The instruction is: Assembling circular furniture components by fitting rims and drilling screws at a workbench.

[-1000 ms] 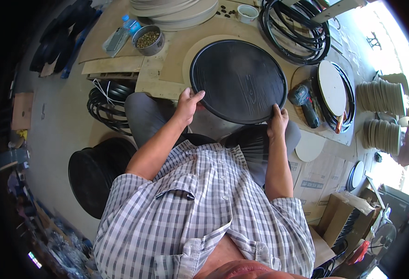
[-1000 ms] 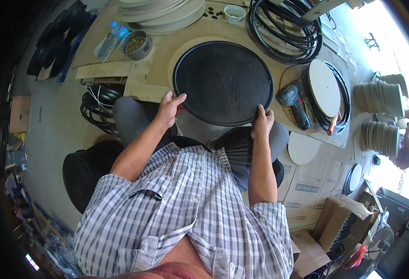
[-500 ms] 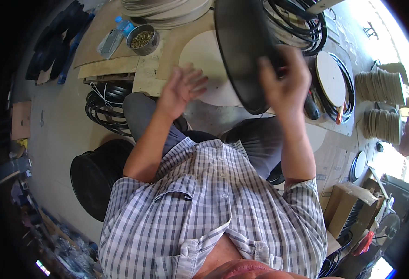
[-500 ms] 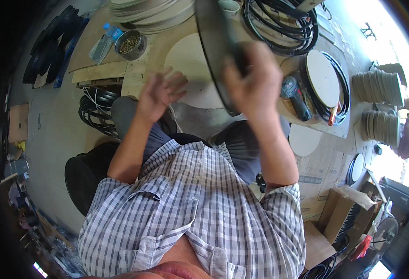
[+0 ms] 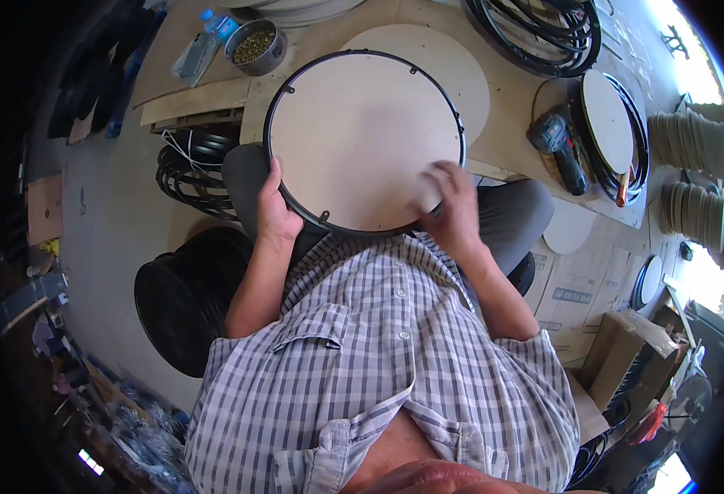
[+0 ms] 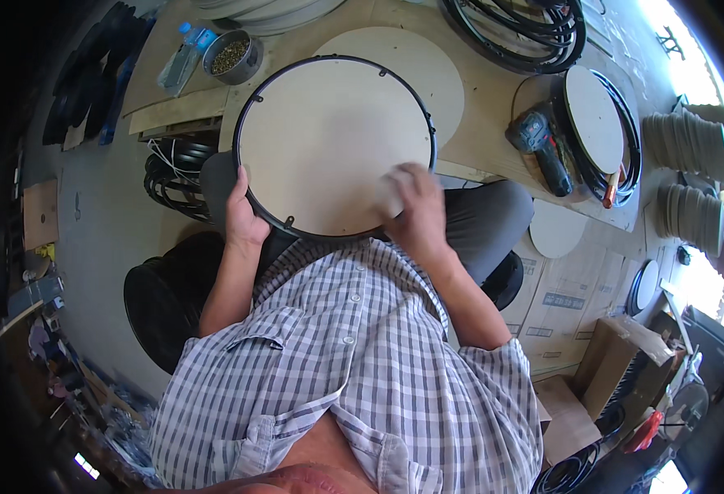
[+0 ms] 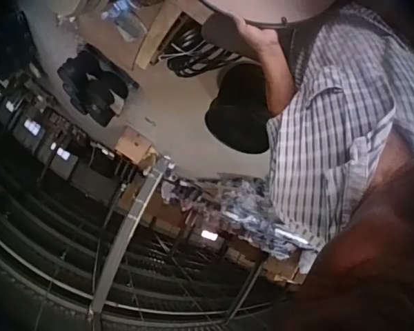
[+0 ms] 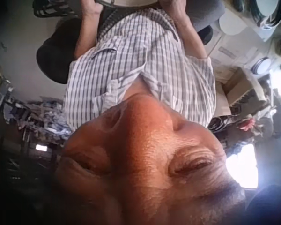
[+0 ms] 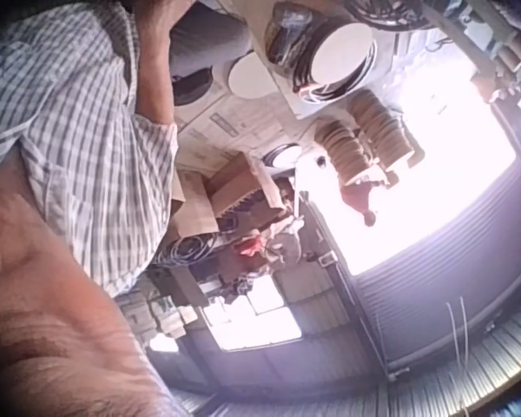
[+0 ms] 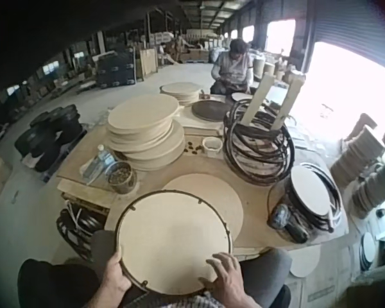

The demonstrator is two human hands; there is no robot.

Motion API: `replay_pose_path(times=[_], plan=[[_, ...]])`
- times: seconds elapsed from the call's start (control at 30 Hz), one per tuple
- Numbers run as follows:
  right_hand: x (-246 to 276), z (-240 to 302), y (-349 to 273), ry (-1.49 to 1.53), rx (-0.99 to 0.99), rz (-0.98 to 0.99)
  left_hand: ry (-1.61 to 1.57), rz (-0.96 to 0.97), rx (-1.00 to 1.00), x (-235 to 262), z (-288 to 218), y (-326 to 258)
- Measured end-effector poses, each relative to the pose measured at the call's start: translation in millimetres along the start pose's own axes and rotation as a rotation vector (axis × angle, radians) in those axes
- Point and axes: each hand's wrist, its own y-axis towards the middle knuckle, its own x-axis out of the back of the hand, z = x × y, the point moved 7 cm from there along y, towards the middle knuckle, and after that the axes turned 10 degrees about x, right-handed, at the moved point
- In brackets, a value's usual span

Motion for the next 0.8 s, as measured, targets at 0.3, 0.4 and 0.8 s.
replay_pose_path(times=[0.3,0.4,0.8], plan=[[-62,-115,-78,1.124,-0.982,-0.301,-0.007,0.014,0.019,6,11,19],[-71,-131,-94,1.237,-0.999,-0.362,-0.009,-0.002,0.033,4,13,27],[-72,-126,-80,1.420,-0.971,-0.379,0.013,-0.076,0.056,12,10,32]])
